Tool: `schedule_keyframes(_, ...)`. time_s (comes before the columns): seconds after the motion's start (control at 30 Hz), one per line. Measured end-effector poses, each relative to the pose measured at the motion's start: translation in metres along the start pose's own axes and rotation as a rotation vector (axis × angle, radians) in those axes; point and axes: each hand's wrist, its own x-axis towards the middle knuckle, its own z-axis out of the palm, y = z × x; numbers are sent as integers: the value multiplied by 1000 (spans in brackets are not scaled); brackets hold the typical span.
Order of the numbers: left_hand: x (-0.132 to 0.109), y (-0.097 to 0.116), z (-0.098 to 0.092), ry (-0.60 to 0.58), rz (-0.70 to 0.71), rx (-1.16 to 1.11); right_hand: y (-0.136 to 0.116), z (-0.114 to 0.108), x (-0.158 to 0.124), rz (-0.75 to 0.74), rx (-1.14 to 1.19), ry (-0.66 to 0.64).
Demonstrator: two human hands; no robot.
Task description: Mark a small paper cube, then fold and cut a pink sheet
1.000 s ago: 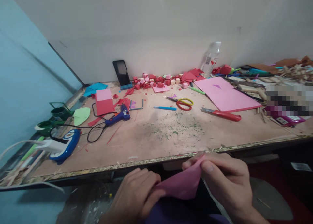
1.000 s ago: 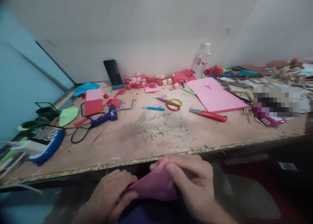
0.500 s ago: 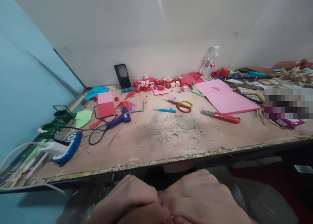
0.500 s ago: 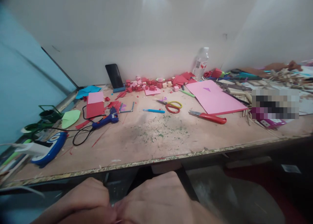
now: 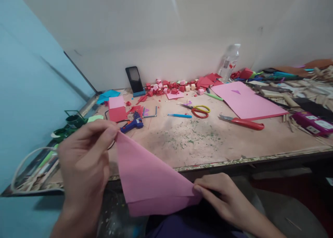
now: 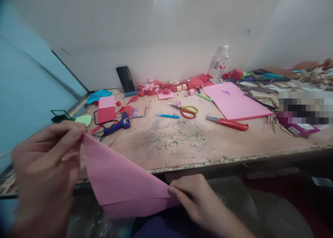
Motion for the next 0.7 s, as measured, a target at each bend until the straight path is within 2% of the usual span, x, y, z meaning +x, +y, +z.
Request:
schedule_keyframes(0.13,27,-27,5,-2,-132,-86,10,-4,-7,70,63,4)
schedule_keyframes(0.33,36,-56,18,-49,-320,-127,15,-15,-11,170,121,110)
schedule_keyframes(0.43,44,-65,19,-2,-402,-156,19,-21,-12,192,125,109)
schedule_keyframes(0.53,51,-66,17,70,-453,-182,22,-26,-14,215,111,140)
schedule_keyframes(0.63,49,-58,18,111,-461,-200,19,-25,-17,204,63,268)
schedule_keyframes(0.7,41,-47,21,132,-419,-225,11,-21,-16,120,3,375)
